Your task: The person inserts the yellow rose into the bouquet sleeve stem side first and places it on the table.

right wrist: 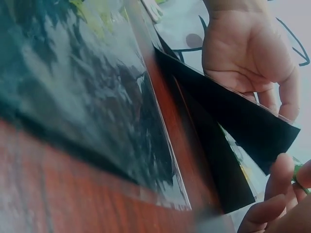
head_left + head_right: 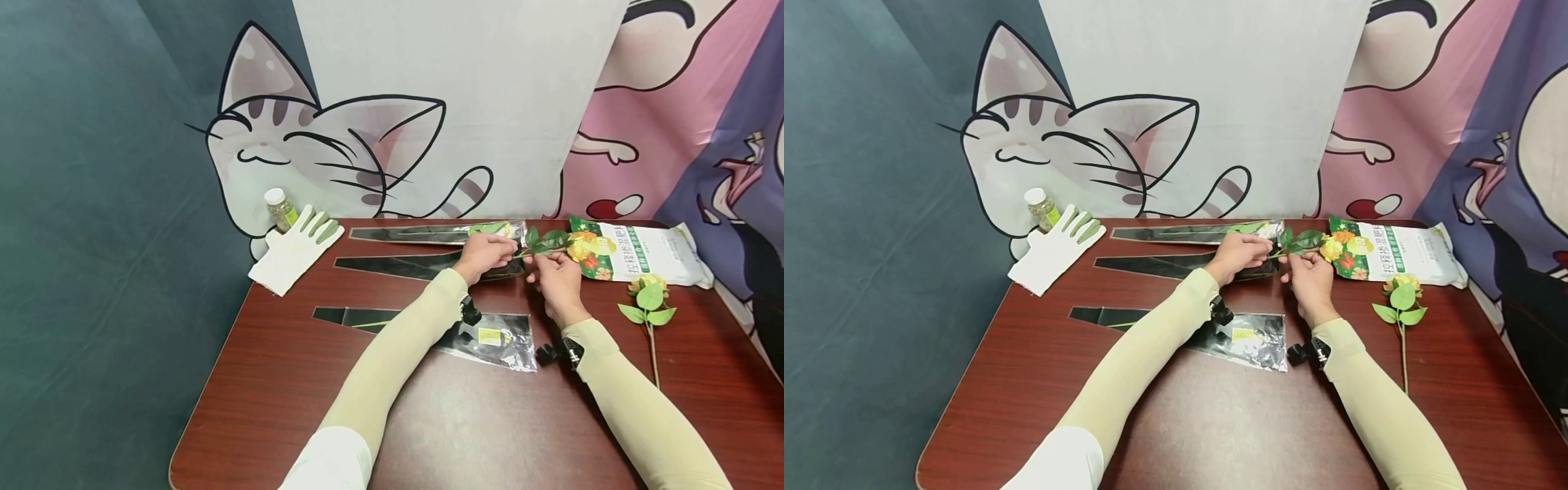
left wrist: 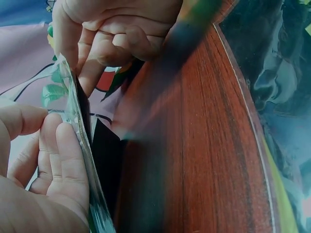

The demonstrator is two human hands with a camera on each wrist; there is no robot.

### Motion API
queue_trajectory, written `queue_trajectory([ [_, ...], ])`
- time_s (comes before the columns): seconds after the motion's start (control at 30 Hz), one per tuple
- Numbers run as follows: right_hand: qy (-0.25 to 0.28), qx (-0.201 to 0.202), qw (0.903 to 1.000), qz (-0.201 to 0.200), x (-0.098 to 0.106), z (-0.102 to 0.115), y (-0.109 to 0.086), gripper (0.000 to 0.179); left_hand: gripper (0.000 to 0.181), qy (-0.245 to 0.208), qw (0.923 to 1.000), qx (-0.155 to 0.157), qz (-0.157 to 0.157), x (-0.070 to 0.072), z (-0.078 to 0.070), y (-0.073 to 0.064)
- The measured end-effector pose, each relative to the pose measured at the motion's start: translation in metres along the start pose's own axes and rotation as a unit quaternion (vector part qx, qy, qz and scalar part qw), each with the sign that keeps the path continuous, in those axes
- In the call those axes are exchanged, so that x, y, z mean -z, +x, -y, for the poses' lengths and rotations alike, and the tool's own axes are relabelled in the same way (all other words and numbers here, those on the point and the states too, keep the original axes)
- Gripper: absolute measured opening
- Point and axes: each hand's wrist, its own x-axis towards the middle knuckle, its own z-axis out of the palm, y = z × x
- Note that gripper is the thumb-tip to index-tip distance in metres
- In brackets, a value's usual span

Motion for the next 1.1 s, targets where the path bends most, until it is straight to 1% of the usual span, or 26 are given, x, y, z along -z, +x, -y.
queue_trajectory([
  [0.17, 0.004, -0.014, 0.9998, -0.011, -0.005, -0.001, 0.000, 0.011, 0.009, -0.002, 1.0000, -0.006, -0.001, -0.001, 0.000, 0.001],
  [0.33, -0.002, -0.015, 0.9996, -0.022, -0.011, -0.005, -0.001, 0.014, 0.009, -0.006, 1.0000, -0.006, 0.000, -0.003, 0.000, 0.001],
  [0.53, -0.001, -0.019, 0.9998, -0.009, -0.017, -0.009, -0.001, 0.013, 0.009, -0.009, 0.9999, -0.002, -0.005, -0.004, -0.001, 0.000],
  [0.73, 0.004, -0.031, 0.9995, 0.007, -0.019, -0.008, -0.004, 0.013, 0.009, -0.009, 0.9999, -0.003, -0.008, -0.004, -0.001, 0.001],
  [0.9, 0.001, -0.031, 0.9995, 0.003, -0.019, -0.007, -0.004, 0.012, 0.009, -0.013, 0.9999, -0.004, -0.009, -0.005, -0.002, 0.001],
  [0.97, 0.006, -0.032, 0.9995, 0.000, -0.018, -0.007, -0.004, 0.013, 0.010, -0.017, 0.9998, -0.004, -0.007, -0.004, -0.002, 0.002],
  [1.1, 0.041, -0.036, 0.9985, 0.010, -0.017, -0.007, -0.004, 0.015, 0.012, -0.028, 0.9996, -0.002, 0.000, -0.001, -0.002, 0.001],
])
